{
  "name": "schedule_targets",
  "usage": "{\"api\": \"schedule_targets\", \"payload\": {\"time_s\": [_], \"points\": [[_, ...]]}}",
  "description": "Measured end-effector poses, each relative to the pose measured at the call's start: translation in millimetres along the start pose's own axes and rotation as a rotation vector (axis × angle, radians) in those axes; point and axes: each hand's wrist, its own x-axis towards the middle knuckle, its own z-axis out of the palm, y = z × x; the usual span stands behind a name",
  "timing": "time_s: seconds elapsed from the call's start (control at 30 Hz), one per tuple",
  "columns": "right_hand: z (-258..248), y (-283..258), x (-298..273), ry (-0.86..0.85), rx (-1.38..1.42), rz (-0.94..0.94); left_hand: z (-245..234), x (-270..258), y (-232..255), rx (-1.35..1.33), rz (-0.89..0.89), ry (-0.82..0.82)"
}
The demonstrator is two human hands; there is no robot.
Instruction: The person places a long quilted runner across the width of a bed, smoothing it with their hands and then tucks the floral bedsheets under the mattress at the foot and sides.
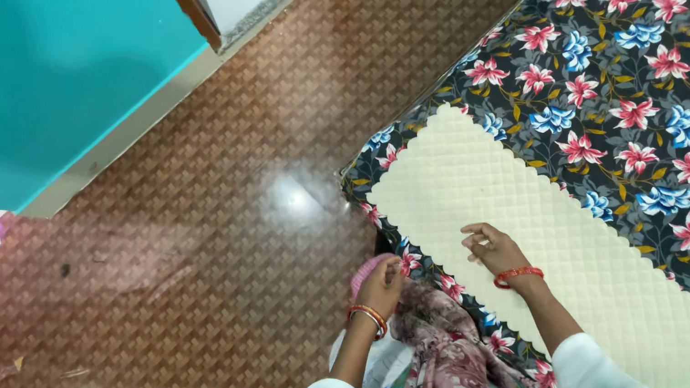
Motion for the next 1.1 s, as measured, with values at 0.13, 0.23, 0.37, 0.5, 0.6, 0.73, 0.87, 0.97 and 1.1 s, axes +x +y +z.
{"api": "schedule_targets", "payload": {"time_s": [0.13,0.23,0.37,0.5,0.6,0.73,0.87,0.97,1.1], "points": [[-8,-17,77,0.026,-0.097,0.183,-2,56,-4,0.002,-0.076,-0.032],[-16,-18,148,0.058,-0.108,0.083,0,112,-6,0.153,-0.195,-0.081],[-25,-21,223,0.136,-0.345,-0.051,2,191,-11,0.442,-0.153,-0.147],[-30,-29,276,0.231,-0.637,-0.301,8,251,-12,0.490,-0.144,-0.097],[-26,-29,291,0.160,-0.668,-0.189,15,269,-8,0.483,-0.073,-0.007],[-33,-18,296,0.158,-0.763,-0.157,21,274,-4,0.486,-0.332,-0.244],[-47,-20,287,0.115,-0.546,-0.134,27,254,-26,0.568,-0.407,-0.356],[-57,-42,282,0.146,-0.422,-0.134,14,249,-43,0.441,-0.254,-0.256],[-42,-58,298,0.223,-0.335,-0.109,3,254,-38,0.413,-0.201,-0.022]]}}
